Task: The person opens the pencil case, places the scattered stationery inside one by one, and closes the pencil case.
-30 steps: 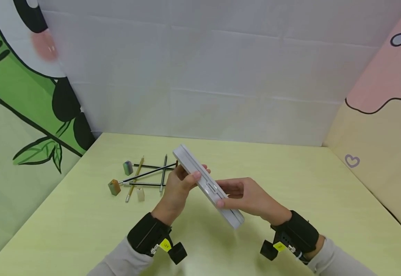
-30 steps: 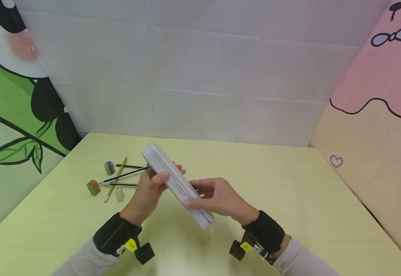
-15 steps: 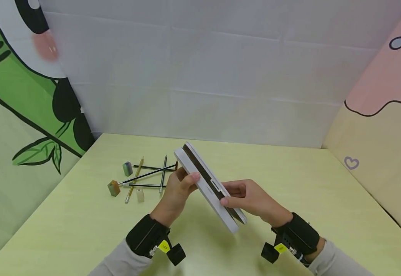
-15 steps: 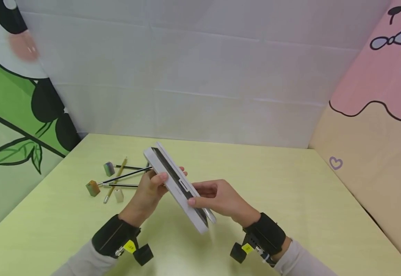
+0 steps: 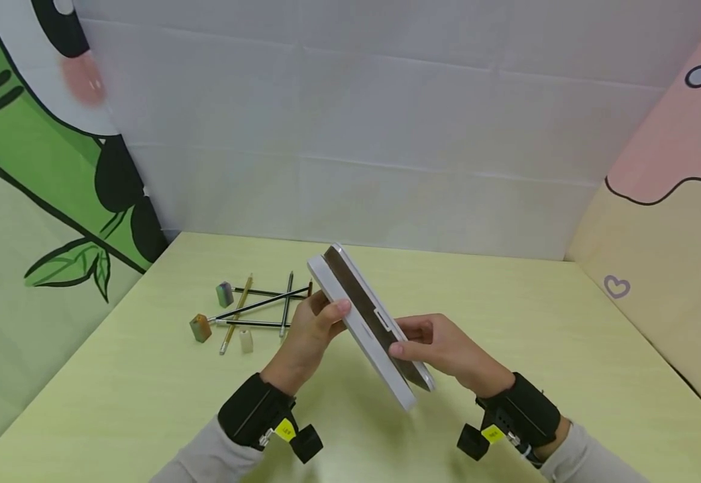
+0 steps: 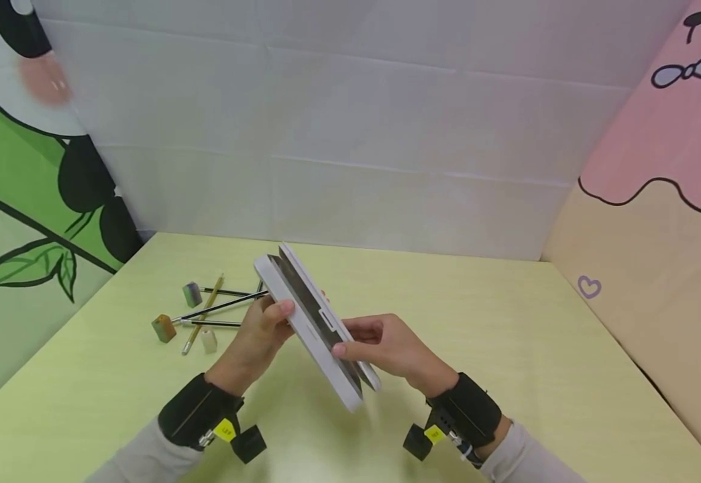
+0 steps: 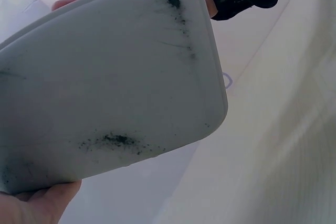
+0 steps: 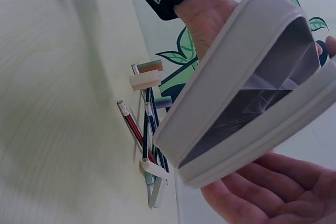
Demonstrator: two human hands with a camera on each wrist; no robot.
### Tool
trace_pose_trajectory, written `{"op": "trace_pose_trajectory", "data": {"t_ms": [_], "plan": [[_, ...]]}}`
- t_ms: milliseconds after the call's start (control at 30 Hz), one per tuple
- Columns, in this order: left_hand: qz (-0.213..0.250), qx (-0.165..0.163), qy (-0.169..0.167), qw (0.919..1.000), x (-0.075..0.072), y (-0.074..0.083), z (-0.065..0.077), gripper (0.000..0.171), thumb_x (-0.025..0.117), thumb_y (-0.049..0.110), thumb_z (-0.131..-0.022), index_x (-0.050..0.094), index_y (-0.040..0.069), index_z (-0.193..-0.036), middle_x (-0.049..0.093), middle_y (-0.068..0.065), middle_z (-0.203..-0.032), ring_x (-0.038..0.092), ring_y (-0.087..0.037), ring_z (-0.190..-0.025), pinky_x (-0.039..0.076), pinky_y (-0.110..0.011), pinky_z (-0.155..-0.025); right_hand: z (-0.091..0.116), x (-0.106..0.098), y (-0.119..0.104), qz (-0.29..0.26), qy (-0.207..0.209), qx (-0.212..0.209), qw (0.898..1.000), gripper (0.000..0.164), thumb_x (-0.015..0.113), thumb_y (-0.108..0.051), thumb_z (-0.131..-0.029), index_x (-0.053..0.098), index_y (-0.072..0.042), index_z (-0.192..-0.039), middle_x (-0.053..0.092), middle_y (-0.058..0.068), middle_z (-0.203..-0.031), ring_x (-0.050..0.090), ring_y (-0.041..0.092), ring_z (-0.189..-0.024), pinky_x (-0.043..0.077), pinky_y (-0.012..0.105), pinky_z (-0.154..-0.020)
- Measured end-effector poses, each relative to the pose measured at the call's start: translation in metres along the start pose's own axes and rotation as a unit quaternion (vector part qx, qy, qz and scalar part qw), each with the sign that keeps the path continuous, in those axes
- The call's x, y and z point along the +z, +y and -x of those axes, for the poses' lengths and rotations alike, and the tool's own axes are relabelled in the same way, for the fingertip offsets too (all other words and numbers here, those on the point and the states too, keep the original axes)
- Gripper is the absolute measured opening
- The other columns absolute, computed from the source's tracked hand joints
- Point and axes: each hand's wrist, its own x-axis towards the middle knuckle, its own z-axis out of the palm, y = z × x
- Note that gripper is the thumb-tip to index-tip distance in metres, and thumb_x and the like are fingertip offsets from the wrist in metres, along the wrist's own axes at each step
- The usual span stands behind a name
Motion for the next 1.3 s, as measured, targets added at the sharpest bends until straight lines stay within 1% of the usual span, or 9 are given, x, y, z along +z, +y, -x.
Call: {"op": "trace_pose_trajectory", "data": {"t_ms": [133, 300, 433, 633, 800, 900, 1100, 1200, 1300], "plan": [[0.006, 0.002, -0.005, 1.0, 0.0, 0.001, 0.0, 0.076, 0.069, 0.041, -0.077, 0.044, -0.006, -0.131, 0.053, -0.004, -0.111, 0.058, -0.008, -0.097, 0.047, -0.029, -0.1, 0.001, -0.002, 0.0, -0.003, -0.004, 0.002, 1.0, 0.058, 0.067, -0.034, -0.089, 0.054, 0.002, -0.132, 0.072, 0.001, -0.106, 0.068, 0.008, -0.092, 0.054, 0.026, -0.085], [0.012, 0.0, -0.02, 0.9997, -0.001, 0.003, 0.002, 0.082, 0.07, 0.045, -0.076, 0.042, -0.004, -0.135, 0.051, -0.007, -0.116, 0.059, -0.01, -0.1, 0.048, -0.025, -0.097, 0.004, -0.007, 0.002, -0.018, -0.017, 0.007, 1.0, 0.06, 0.064, -0.037, -0.09, 0.054, 0.004, -0.132, 0.071, -0.004, -0.107, 0.067, 0.009, -0.096, 0.052, 0.029, -0.089], [0.012, -0.002, -0.038, 0.9992, -0.002, 0.003, 0.004, 0.088, 0.071, 0.05, -0.075, 0.04, -0.003, -0.137, 0.051, -0.01, -0.12, 0.059, -0.012, -0.102, 0.048, -0.024, -0.096, 0.006, -0.01, 0.003, -0.025, -0.027, 0.004, 0.999, 0.06, 0.062, -0.039, -0.09, 0.054, 0.006, -0.129, 0.07, -0.006, -0.107, 0.066, 0.01, -0.098, 0.05, 0.029, -0.091], [0.013, -0.005, -0.056, 0.9983, -0.004, 0.003, 0.005, 0.097, 0.07, 0.055, -0.074, 0.035, -0.007, -0.139, 0.049, -0.012, -0.123, 0.058, -0.011, -0.104, 0.047, -0.021, -0.096, 0.009, -0.011, 0.006, -0.041, -0.038, 0.004, 0.998, 0.059, 0.059, -0.039, -0.09, 0.056, 0.009, -0.124, 0.071, -0.006, -0.103, 0.065, 0.009, -0.096, 0.05, 0.028, -0.088], [0.015, -0.003, -0.066, 0.9977, -0.004, 0.002, 0.006, 0.099, 0.07, 0.057, -0.074, 0.033, -0.007, -0.14, 0.049, -0.011, -0.123, 0.058, -0.011, -0.105, 0.047, -0.02, -0.096, 0.01, -0.012, 0.007, -0.051, -0.04, 0.0, 0.998, 0.056, 0.059, -0.039, -0.091, 0.057, 0.009, -0.119, 0.071, -0.006, -0.099, 0.065, 0.008, -0.092, 0.051, 0.028, -0.086], [0.017, -0.002, -0.069, 0.9974, -0.005, 0.001, 0.005, 0.101, 0.07, 0.059, -0.073, 0.034, -0.007, -0.139, 0.051, -0.007, -0.121, 0.058, -0.011, -0.105, 0.047, -0.021, -0.096, 0.01, -0.013, 0.009, -0.062, -0.048, -0.002, 0.997, 0.053, 0.059, -0.042, -0.09, 0.06, 0.004, -0.117, 0.071, -0.006, -0.1, 0.065, 0.009, -0.093, 0.051, 0.029, -0.086], [0.035, -0.001, -0.075, 0.9966, -0.005, 0.001, 0.006, 0.1, 0.07, 0.06, -0.073, 0.034, -0.008, -0.137, 0.054, 0.001, -0.115, 0.06, -0.008, -0.101, 0.047, -0.022, -0.095, 0.011, -0.016, 0.012, -0.113, -0.09, -0.015, 0.989, 0.043, 0.058, -0.053, -0.089, 0.065, -0.017, -0.109, 0.071, -0.008, -0.102, 0.066, 0.009, -0.095, 0.053, 0.031, -0.087], [0.04, 0.003, -0.082, 0.9958, -0.005, 0.001, 0.006, 0.1, 0.069, 0.061, -0.073, 0.034, -0.008, -0.136, 0.054, 0.002, -0.115, 0.06, -0.008, -0.101, 0.047, -0.023, -0.095, 0.011, -0.017, 0.014, -0.128, -0.103, -0.019, 0.986, 0.042, 0.057, -0.055, -0.089, 0.066, -0.019, -0.109, 0.071, -0.008, -0.102, 0.067, 0.009, -0.095, 0.053, 0.031, -0.086], [0.04, 0.005, -0.089, 0.9952, -0.006, 0.002, 0.006, 0.099, 0.068, 0.062, -0.074, 0.034, -0.007, -0.136, 0.054, 0.002, -0.116, 0.058, -0.009, -0.104, 0.046, -0.025, -0.097, 0.011, -0.018, 0.015, -0.136, -0.108, -0.026, 0.984, 0.043, 0.056, -0.055, -0.089, 0.065, -0.019, -0.111, 0.071, -0.008, -0.104, 0.067, 0.009, -0.096, 0.054, 0.031, -0.085]]}}
